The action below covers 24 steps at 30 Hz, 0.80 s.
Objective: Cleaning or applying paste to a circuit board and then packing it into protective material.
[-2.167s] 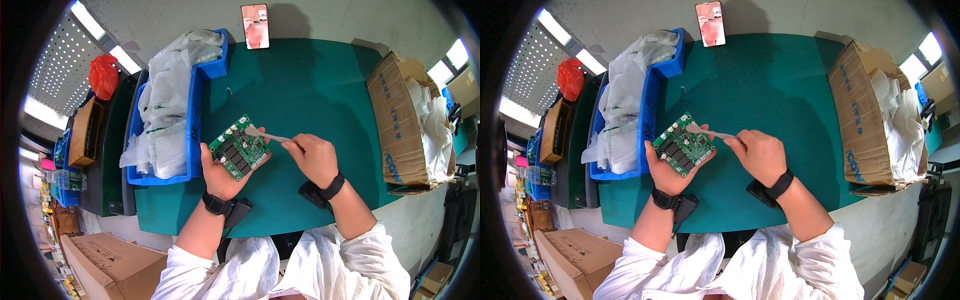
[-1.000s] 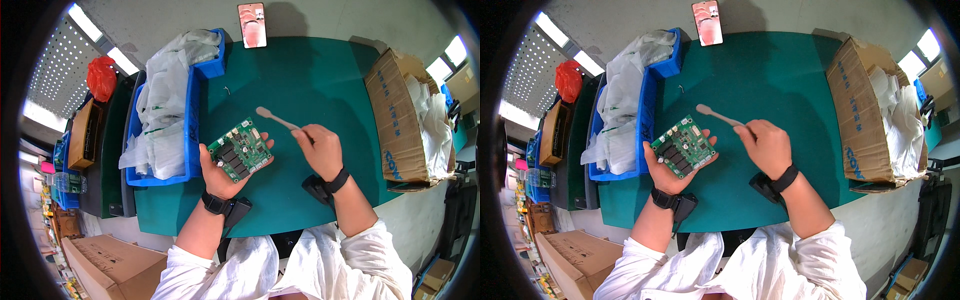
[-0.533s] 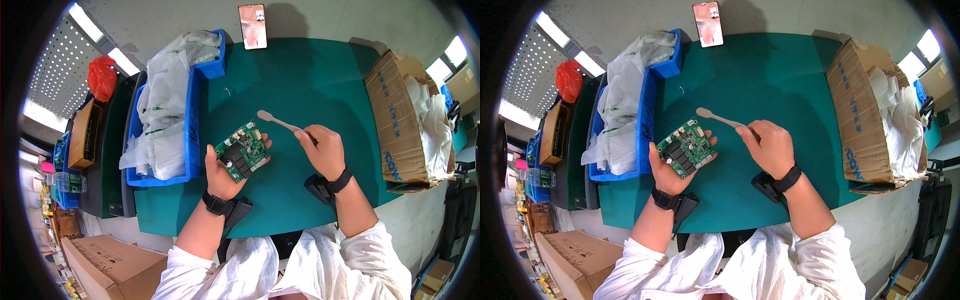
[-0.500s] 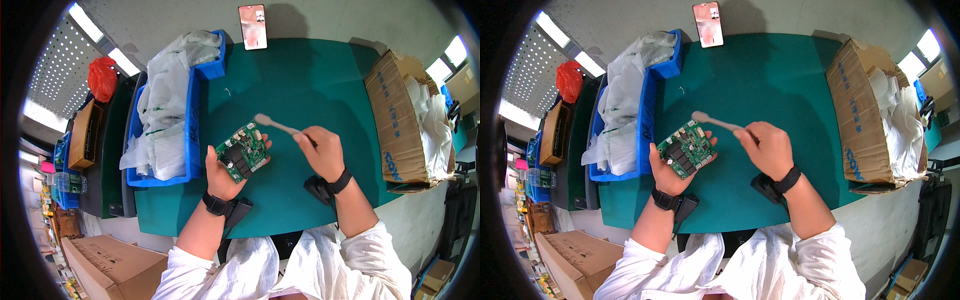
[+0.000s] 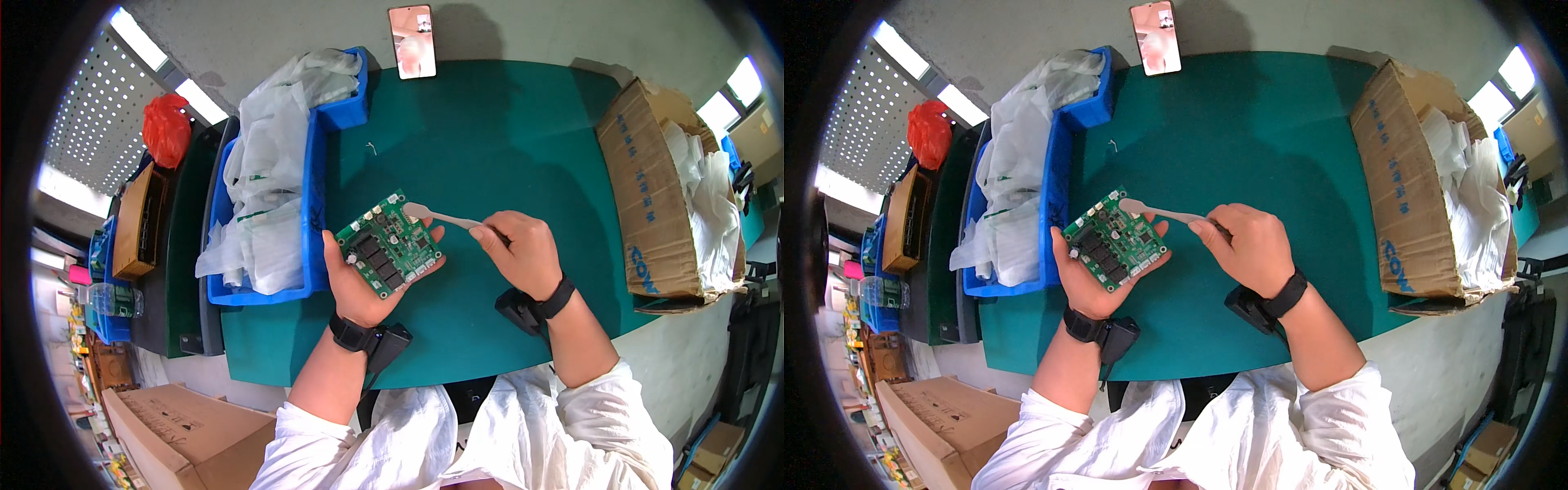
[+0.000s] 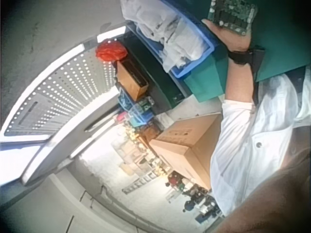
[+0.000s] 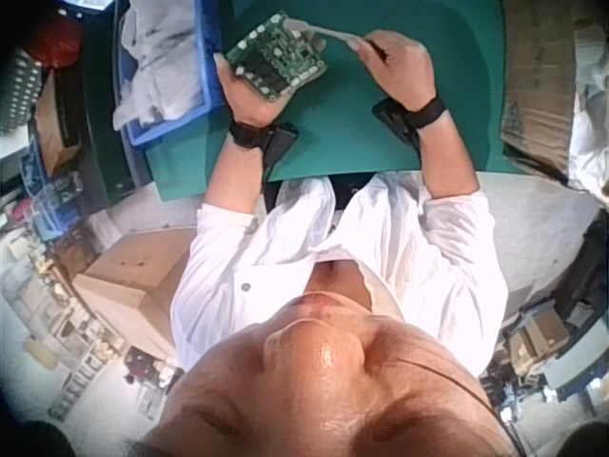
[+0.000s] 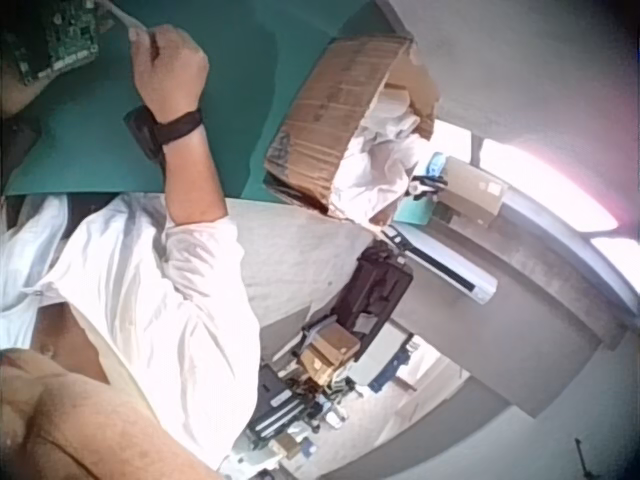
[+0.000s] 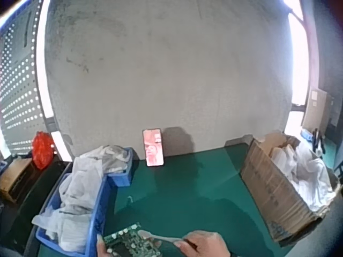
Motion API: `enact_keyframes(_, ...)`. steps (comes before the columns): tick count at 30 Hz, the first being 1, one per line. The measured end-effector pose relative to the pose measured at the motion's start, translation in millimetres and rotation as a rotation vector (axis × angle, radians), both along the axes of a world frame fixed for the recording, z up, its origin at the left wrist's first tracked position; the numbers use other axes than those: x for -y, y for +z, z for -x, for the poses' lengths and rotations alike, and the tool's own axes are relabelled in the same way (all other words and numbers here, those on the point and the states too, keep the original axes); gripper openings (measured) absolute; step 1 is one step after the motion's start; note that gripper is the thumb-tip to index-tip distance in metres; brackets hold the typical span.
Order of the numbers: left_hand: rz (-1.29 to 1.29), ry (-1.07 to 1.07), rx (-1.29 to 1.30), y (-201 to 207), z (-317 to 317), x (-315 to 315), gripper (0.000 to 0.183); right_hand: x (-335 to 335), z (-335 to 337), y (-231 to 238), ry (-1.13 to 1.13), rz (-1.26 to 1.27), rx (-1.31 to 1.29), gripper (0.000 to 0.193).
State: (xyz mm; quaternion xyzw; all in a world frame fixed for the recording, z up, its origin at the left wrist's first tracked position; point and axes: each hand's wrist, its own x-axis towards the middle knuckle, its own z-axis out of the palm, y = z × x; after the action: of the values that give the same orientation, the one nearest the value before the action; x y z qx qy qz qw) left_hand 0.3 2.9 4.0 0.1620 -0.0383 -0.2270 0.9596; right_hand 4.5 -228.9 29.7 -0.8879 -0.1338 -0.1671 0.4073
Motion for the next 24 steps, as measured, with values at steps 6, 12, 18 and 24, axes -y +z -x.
enact_keyframes(6,0.069,-0.014,0.025,-2,0,-2,0.098,-1,0,-1,0.05,0.005,-0.047,0.026)
enact_keyframes(12,0.135,-0.045,0.005,1,1,-3,0.103,-2,1,0,0.082,-0.084,-0.289,0.034)
enact_keyframes(18,0.108,-0.008,0.012,-1,-1,-3,0.105,-2,3,6,0.193,-0.118,-0.478,0.039)
enact_keyframes(24,0.094,-0.008,0.026,2,-1,-3,0.099,5,4,11,0.282,0.047,-0.298,0.034)
